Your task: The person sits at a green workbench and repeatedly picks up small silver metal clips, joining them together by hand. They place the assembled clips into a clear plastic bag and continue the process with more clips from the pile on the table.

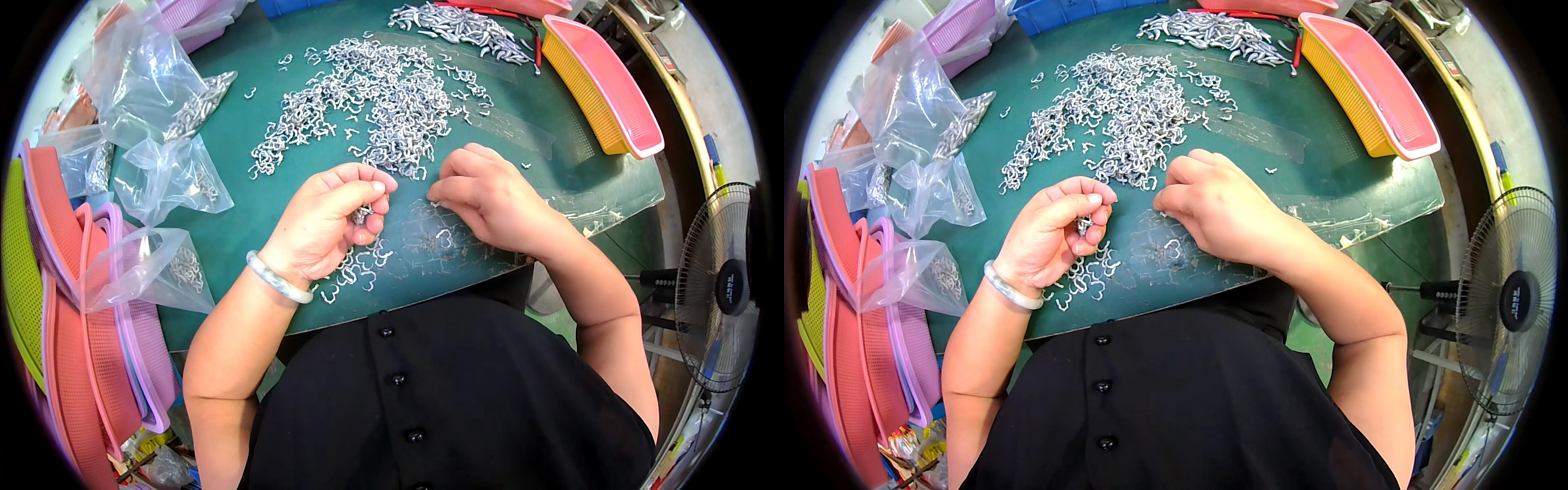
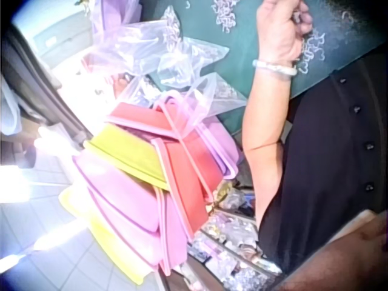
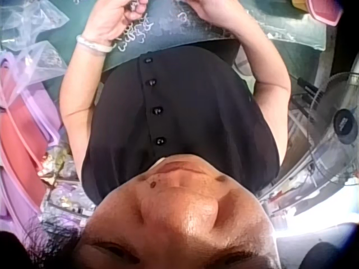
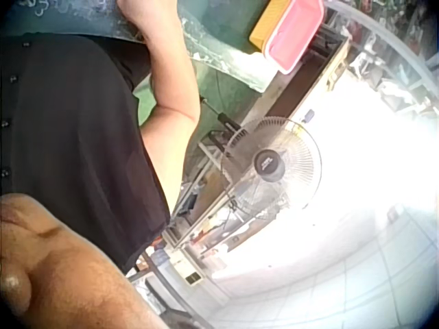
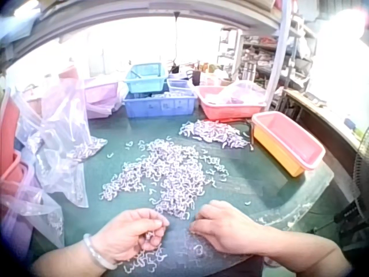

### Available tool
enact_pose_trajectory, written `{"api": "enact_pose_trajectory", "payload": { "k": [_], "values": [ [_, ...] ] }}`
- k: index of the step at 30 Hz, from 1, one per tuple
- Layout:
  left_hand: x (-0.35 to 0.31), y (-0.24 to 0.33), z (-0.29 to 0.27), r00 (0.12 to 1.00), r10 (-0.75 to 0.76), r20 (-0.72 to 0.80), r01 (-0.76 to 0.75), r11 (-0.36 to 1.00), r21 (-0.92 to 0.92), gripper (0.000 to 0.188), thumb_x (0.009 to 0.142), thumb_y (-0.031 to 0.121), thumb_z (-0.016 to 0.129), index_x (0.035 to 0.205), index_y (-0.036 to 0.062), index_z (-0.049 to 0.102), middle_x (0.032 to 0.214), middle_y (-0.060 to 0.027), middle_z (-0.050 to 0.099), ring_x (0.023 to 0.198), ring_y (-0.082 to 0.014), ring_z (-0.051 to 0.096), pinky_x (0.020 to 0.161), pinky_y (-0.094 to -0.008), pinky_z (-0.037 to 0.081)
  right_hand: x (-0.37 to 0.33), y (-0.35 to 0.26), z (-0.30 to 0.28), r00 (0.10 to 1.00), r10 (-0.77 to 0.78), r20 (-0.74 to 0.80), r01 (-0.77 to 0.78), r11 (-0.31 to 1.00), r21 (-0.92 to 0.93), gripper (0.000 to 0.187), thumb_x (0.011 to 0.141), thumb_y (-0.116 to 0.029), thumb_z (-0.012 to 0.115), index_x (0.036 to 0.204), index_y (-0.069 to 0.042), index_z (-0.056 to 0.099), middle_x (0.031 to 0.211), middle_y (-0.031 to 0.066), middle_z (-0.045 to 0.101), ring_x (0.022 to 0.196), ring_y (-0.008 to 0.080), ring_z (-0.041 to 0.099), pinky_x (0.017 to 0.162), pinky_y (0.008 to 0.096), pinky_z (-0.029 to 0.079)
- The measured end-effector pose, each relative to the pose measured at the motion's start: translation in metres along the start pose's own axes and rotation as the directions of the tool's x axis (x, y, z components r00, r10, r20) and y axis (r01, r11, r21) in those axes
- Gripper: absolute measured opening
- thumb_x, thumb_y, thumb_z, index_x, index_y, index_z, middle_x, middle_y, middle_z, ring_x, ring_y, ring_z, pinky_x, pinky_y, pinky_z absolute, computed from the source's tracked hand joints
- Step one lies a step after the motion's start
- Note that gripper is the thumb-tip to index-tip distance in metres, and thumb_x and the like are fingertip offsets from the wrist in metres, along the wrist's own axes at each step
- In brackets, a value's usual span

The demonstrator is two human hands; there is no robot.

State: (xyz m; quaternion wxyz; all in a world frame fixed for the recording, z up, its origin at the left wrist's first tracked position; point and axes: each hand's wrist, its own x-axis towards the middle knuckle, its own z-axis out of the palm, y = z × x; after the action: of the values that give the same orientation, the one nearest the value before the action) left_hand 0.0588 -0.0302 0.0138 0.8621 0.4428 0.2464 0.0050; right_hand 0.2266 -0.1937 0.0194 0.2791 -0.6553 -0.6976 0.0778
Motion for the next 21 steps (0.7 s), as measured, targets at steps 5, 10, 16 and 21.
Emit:
{"api": "enact_pose_trajectory", "payload": {
  "k": [5,10,16,21],
  "values": [
    [-0.001,0.002,0.003,1.0,-0.027,0.004,0.027,1.0,0.014,0.017,0.091,0.008,0.053,0.103,-0.0019,0.059,0.078,-0.0035,0.058,0.063,-0.0082,0.054,0.049,-0.0183,0.043,0.005,0.001,0.001,0.998,-0.031,0.047,0.033,0.998,-0.049,0.004,0.076,-0.005,0.066,0.079,-0.004,0.063,0.083,0.0084,0.056,0.083,0.029,0.054,0.076,0.0387,0.045],
    [0.001,-0.002,0.001,0.996,-0.054,0.068,0.053,0.998,0.026,0.02,0.094,0.013,0.054,0.103,-0.0024,0.061,0.08,-0.0045,0.06,0.062,-0.0101,0.057,0.05,-0.0194,0.046,0.011,-0.003,0.004,0.999,0.002,-0.044,0.004,0.991,0.132,0.01,0.076,-0.004,0.067,0.084,-0.005,0.061,0.082,0.0092,0.056,0.081,0.0306,0.056,0.072,0.0404,0.046],
    [-0.001,-0.004,0.002,0.985,-0.078,0.156,0.079,0.997,0.006,0.023,0.096,0.021,0.057,0.1,-0.0005,0.064,0.081,-0.0063,0.064,0.063,-0.0117,0.06,0.05,-0.0215,0.047,0.021,-0.012,0.011,0.964,-0.177,-0.198,0.201,0.973,0.112,0.019,0.079,-0.004,0.068,0.094,-0.002,0.058,0.081,0.0095,0.059,0.077,0.031,0.059,0.066,0.0394,0.048],
    [-0.002,-0.005,0.003,0.99,-0.079,0.115,0.075,0.996,0.038,0.019,0.095,0.018,0.058,0.098,0.0004,0.064,0.077,-0.006,0.063,0.061,-0.0116,0.059,0.049,-0.0209,0.046,0.02,-0.014,0.01,0.963,-0.17,-0.211,0.203,0.968,0.145,0.033,0.078,-0.003,0.069,0.107,-0.001,0.052,0.082,0.0093,0.059,0.076,0.03,0.06,0.065,0.0384,0.049]
  ]
}}
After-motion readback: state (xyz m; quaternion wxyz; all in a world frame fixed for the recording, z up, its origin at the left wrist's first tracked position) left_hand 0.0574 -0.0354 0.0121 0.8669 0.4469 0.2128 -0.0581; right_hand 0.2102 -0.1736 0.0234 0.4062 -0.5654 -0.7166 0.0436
